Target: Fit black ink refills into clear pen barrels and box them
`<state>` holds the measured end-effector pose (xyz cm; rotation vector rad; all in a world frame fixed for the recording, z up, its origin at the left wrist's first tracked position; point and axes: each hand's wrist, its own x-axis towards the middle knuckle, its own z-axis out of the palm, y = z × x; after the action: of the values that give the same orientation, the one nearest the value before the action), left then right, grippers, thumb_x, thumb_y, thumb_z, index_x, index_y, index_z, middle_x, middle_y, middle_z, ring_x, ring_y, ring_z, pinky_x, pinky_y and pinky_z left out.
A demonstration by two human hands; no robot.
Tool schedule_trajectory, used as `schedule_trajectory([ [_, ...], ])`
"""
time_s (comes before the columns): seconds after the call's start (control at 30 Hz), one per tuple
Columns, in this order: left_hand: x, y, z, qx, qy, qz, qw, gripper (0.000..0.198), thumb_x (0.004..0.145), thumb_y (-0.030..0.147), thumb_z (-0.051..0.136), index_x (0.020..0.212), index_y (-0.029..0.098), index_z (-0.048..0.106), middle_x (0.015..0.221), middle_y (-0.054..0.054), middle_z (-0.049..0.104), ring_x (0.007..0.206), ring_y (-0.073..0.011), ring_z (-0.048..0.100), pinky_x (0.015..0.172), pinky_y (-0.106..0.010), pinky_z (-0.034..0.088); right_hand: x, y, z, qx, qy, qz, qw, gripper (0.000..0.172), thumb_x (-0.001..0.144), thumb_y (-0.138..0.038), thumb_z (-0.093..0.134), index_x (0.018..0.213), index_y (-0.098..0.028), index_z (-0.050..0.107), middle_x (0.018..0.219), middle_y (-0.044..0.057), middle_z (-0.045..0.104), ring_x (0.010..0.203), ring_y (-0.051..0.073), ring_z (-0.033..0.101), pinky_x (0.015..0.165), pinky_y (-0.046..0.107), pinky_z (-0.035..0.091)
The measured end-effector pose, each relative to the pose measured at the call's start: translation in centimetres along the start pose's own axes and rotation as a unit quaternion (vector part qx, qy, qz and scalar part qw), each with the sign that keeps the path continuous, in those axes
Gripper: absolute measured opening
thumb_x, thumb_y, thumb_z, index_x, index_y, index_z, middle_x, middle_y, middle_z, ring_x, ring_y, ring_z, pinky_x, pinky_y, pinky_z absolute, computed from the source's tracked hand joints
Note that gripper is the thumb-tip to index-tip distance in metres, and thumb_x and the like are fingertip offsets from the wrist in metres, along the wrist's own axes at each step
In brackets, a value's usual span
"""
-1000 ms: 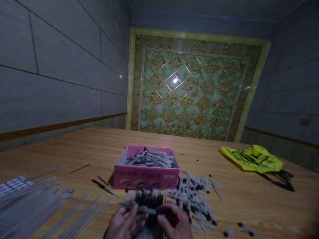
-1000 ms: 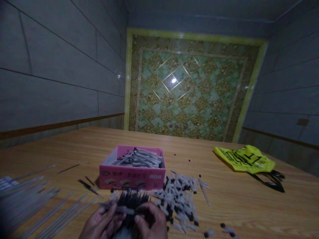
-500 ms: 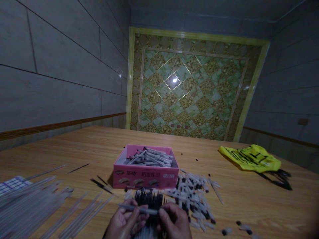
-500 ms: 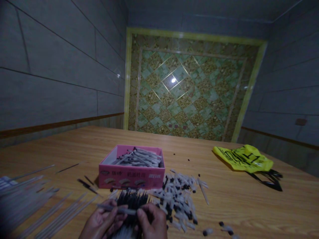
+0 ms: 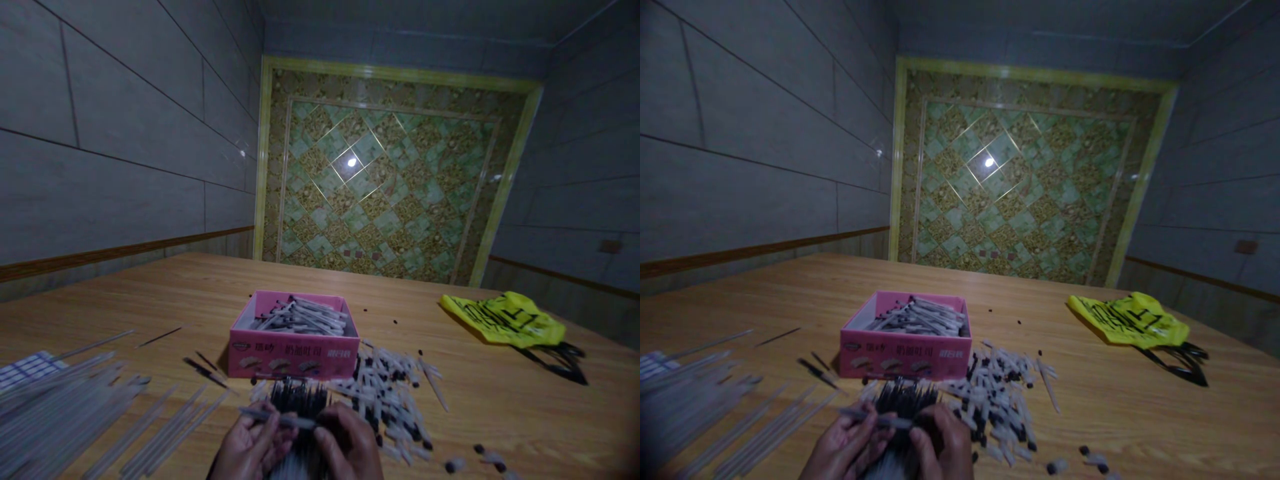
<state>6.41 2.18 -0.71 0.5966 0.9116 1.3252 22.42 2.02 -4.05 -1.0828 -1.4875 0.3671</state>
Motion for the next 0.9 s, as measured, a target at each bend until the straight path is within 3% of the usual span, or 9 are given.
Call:
schedule_trajectory([
  [0.13,-0.1,0.0,0.1,0.012,-0.011,0.013,1.0,0.044,0.054,0.027,0.082,0.082,0.017,0.049,0.074,-0.011,0.075,0.061,-0.0182,0.069,0.057,-0.026,0.055,0.2,-0.2,-0.6,-0.043,-0.042,-0.012,0.998,0.028,0.081,-0.041,0.05,0.068,-0.018,0.059,0.059,0.001,0.054,0.057,0.015,0.052,0.053,0.022,0.036],
  [0.33,-0.2,0.0,0.2,0.014,-0.033,0.016,0.999,0.045,0.052,0.03,0.083,0.078,0.018,0.049,0.071,-0.008,0.075,0.059,-0.0173,0.068,0.055,-0.024,0.054,0.0,0.5,-0.2,-0.071,-0.048,-0.015,0.996,0.042,0.085,-0.049,0.041,0.06,-0.018,0.054,0.054,-0.001,0.047,0.053,0.013,0.045,0.051,0.023,0.031],
  [0.53,-0.4,-0.3,0.6,0.008,-0.015,0.038,0.999,0.045,0.049,0.031,0.084,0.077,0.017,0.051,0.071,-0.01,0.075,0.056,-0.0182,0.068,0.051,-0.023,0.054,-0.1,0.4,0.5,0.031,-0.07,0.102,0.992,0.057,0.088,-0.057,0.033,0.05,-0.017,0.045,0.047,-0.005,0.033,0.045,0.01,0.034,0.044,0.021,0.026],
  [0.73,-0.5,0.3,0.5,-0.002,-0.004,0.026,1.0,0.046,0.05,0.026,0.084,0.08,0.017,0.051,0.07,-0.009,0.075,0.059,-0.0189,0.068,0.057,-0.026,0.055,-0.3,0.0,0.2,-0.005,0.0,0.019,1.0,0.041,0.081,-0.056,0.048,0.085,-0.018,0.061,0.067,0.002,0.059,0.062,0.016,0.052,0.057,0.022,0.04],
  [0.8,-0.5,0.3,0.4,0.005,-0.013,0.026,1.0,0.045,0.053,0.027,0.083,0.081,0.017,0.05,0.071,-0.01,0.075,0.059,-0.0187,0.068,0.057,-0.026,0.055,-0.2,0.0,0.0,-0.03,-0.014,0.004,0.999,0.037,0.085,-0.05,0.045,0.071,-0.018,0.059,0.061,0.001,0.056,0.058,0.014,0.05,0.055,0.022,0.038],
  [0.9,-0.5,0.2,0.4,0.013,-0.023,0.027,0.999,0.046,0.054,0.029,0.082,0.083,0.017,0.049,0.073,-0.011,0.075,0.058,-0.0185,0.068,0.054,-0.025,0.054,-0.2,0.1,-0.2,-0.059,-0.057,0.005,0.997,0.047,0.091,-0.045,0.036,0.055,-0.018,0.05,0.05,-0.002,0.046,0.049,0.011,0.046,0.05,0.022,0.031],
])
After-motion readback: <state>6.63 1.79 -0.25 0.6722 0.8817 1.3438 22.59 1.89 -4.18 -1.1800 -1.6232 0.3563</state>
